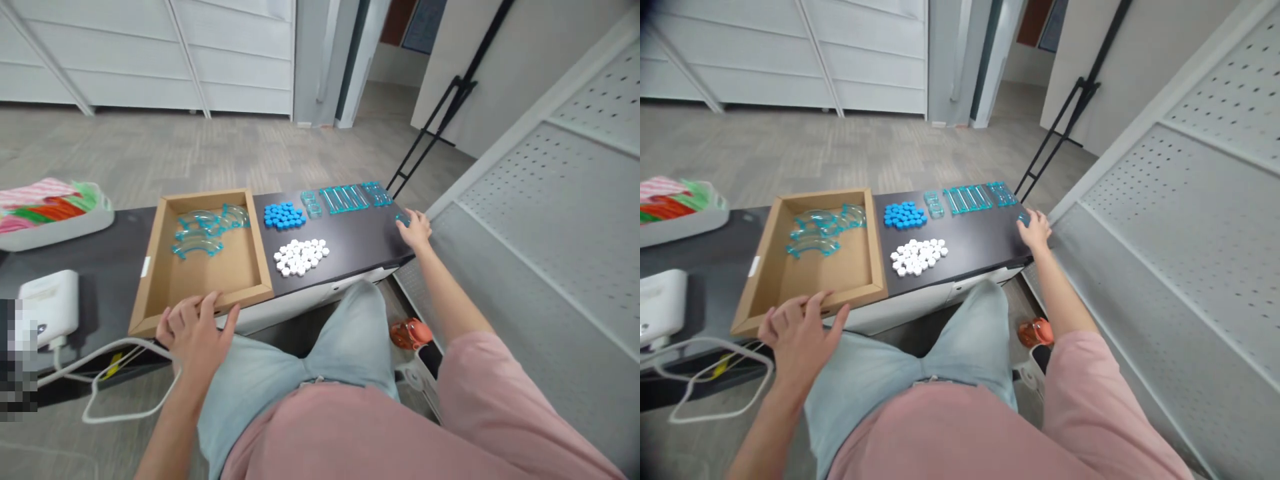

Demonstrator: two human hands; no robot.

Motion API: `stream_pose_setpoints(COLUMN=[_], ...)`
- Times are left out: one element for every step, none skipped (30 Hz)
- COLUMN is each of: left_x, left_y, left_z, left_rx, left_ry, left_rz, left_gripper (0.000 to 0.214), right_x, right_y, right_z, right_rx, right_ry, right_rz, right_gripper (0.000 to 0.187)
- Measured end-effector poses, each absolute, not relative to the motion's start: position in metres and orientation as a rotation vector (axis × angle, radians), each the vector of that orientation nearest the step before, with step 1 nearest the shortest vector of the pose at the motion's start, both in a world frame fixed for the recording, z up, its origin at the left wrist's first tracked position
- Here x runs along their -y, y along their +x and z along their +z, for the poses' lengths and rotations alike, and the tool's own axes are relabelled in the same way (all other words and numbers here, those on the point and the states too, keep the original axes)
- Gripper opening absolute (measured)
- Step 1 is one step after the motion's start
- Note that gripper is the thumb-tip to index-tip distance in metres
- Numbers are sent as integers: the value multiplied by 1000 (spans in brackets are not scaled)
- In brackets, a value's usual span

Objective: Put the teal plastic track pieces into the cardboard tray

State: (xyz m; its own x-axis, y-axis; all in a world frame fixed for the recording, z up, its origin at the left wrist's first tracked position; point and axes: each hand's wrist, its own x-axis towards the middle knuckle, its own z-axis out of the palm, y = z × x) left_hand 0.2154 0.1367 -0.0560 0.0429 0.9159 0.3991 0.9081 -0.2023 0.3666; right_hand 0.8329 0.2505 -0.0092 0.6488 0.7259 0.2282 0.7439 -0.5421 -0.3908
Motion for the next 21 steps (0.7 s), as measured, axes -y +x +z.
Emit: stream_pose_setpoints(left_x=[-137, -137, -138, -138, -139, -139, -139, -138, -138, -137, -137, -136, -136, -135, -135, -135, -135, -134, -134, -133, -133], left_y=[215, 214, 213, 213, 212, 213, 213, 214, 216, 217, 219, 221, 223, 224, 225, 226, 226, 227, 228, 229, 230], left_z=[-57, -57, -58, -58, -58, -57, -56, -54, -51, -49, -47, -46, -45, -44, -44, -44, -44, -44, -43, -43, -42], left_rx=[-1981, -1994, -2008, -2024, -2035, -2040, -2039, -2038, -2039, -2041, -2043, -2049, -2055, -2062, -2068, -2074, -2076, -2077, -2075, -2073, -2071], left_ry=[2270, 2280, 2289, 2290, 2288, 2282, 2276, 2266, 2252, 2237, 2221, 2208, 2202, 2202, 2207, 2214, 2219, 2223, 2225, 2227, 2228], left_rz=[880, 873, 861, 850, 839, 829, 818, 810, 810, 814, 818, 824, 825, 821, 813, 804, 798, 795, 795, 797, 799], left_gripper=[50, 51, 53, 54, 55, 55, 54, 53, 52, 50, 49, 47, 45, 44, 44, 43, 43, 42, 42, 41, 41], right_x=[-245, -240, -236, -233, -231, -229, -229, -228, -229, -230, -232, -235, -239, -243, -249, -255, -263, -272, -283, -295, -309], right_y=[841, 846, 848, 849, 848, 846, 844, 840, 835, 829, 821, 810, 795, 777, 756, 731, 703, 672, 640, 608, 575], right_z=[-12, -15, -18, -21, -24, -27, -30, -33, -36, -38, -40, -41, -41, -40, -39, -37, -34, -30, -27, -23, -19], right_rx=[1134, 1139, 1160, 1187, 1213, 1239, 1264, 1290, 1315, 1339, 1365, 1395, 1436, 1489, 1552, 1618, 1686, 1754, 1822, 1895, 1958], right_ry=[-2454, -2478, -2485, -2479, -2465, -2448, -2423, -2387, -2342, -2294, -2241, -2179, -2105, -2015, -1903, -1772, -1634, -1501, -1383, -1286, -1208], right_rz=[-17, 23, 57, 81, 95, 105, 112, 119, 127, 136, 149, 167, 192, 223, 256, 291, 323, 357, 386, 409, 429], right_gripper=[63, 62, 60, 58, 55, 53, 50, 47, 44, 40, 37, 33, 29, 24, 19, 15, 12, 11, 10, 10, 10])
